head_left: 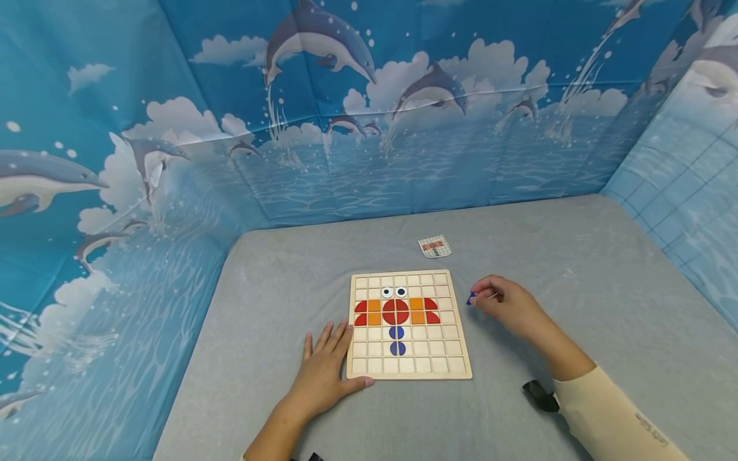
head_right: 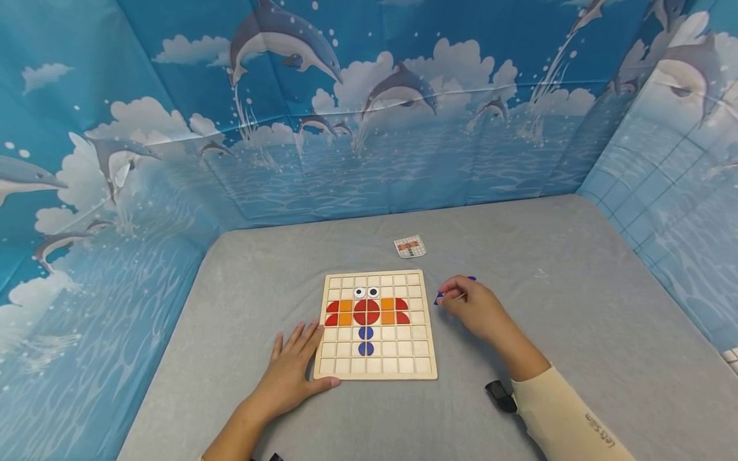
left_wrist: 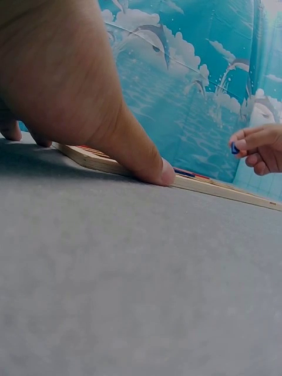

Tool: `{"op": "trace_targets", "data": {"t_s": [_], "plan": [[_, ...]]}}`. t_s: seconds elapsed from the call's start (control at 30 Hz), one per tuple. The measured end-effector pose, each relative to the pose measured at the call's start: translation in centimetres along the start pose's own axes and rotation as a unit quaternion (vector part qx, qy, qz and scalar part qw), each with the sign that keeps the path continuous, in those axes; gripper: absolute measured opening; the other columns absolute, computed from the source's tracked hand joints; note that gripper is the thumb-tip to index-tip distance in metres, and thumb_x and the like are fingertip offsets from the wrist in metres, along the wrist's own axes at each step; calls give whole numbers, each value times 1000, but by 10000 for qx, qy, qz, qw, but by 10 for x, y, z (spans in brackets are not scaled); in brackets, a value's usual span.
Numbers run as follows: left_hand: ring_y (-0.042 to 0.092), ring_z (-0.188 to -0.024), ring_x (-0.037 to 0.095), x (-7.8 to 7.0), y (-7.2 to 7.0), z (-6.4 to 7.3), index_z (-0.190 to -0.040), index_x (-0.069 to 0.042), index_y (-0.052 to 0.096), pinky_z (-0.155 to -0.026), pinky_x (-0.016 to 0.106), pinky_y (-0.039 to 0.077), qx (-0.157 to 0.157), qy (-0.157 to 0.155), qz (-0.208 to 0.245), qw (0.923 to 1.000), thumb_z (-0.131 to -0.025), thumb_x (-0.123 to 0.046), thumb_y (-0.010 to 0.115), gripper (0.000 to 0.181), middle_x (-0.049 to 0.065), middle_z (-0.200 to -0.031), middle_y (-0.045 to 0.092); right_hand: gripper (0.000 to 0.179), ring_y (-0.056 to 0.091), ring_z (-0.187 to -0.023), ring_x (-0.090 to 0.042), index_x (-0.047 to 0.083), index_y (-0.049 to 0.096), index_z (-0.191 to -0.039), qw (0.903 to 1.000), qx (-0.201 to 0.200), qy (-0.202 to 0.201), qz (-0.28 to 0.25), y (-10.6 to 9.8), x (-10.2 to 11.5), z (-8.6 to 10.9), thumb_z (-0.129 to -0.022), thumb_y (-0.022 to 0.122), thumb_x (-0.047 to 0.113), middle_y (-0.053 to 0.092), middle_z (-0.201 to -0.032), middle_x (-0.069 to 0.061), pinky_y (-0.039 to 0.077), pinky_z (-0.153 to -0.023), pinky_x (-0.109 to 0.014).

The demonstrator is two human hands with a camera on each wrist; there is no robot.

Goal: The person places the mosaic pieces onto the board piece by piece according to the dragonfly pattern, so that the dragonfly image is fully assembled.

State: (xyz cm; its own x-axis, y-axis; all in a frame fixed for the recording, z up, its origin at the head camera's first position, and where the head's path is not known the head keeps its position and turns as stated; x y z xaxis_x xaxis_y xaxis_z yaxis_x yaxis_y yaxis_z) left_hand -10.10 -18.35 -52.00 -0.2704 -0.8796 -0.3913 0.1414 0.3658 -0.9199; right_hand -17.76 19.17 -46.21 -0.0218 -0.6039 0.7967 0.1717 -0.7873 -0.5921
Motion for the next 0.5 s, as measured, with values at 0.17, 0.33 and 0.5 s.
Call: {"op": "trace_targets", "data": {"t_s": [0.17, 0.33, 0.5], "plan": [[18, -157, 36, 1, 0, -1, -160, -14, 31, -119, 72, 7, 39, -26, -3, 10000, -79, -72, 70, 107, 5, -168, 28, 16, 62, -79, -21, 7, 65, -112, 9995, 238, -208, -64, 18, 8, 7, -97, 63, 15, 66, -94, -7, 50, -66, -29], [18, -157, 36, 1, 1, -1, -160, -14, 30, -119, 72, 6, 54, -34, -29, 10000, -80, -72, 70, 107, 5, -168, 28, 12, 59, -74, -15, 10, 67, -108, 9972, 543, -508, -121, 39, 13, 14, -96, 64, 12, 65, -89, -4, 51, -64, -25], [18, -157, 36, 0, 0, 0, -160, -14, 30, -119, 72, 6, 55, -25, 4, 10000, -80, -70, 71, 107, 5, -168, 27, 10, 56, -70, -12, 11, 69, -104, 9945, 792, -656, -196, 57, 18, 21, -95, 66, 9, 63, -85, 0, 49, -61, -23]]}}
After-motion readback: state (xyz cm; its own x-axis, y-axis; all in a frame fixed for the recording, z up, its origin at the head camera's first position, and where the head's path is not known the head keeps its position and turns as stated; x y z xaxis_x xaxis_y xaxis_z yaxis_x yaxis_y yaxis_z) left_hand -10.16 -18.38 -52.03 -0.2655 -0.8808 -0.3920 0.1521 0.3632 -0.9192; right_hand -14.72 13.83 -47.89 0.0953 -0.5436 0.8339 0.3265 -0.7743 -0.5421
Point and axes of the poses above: each hand's wrist, its own z-axis away from the middle knuckle, its own y-axis out of the palm, x = y × z, the point moved 1 cm from there along -z, towards the middle knuckle
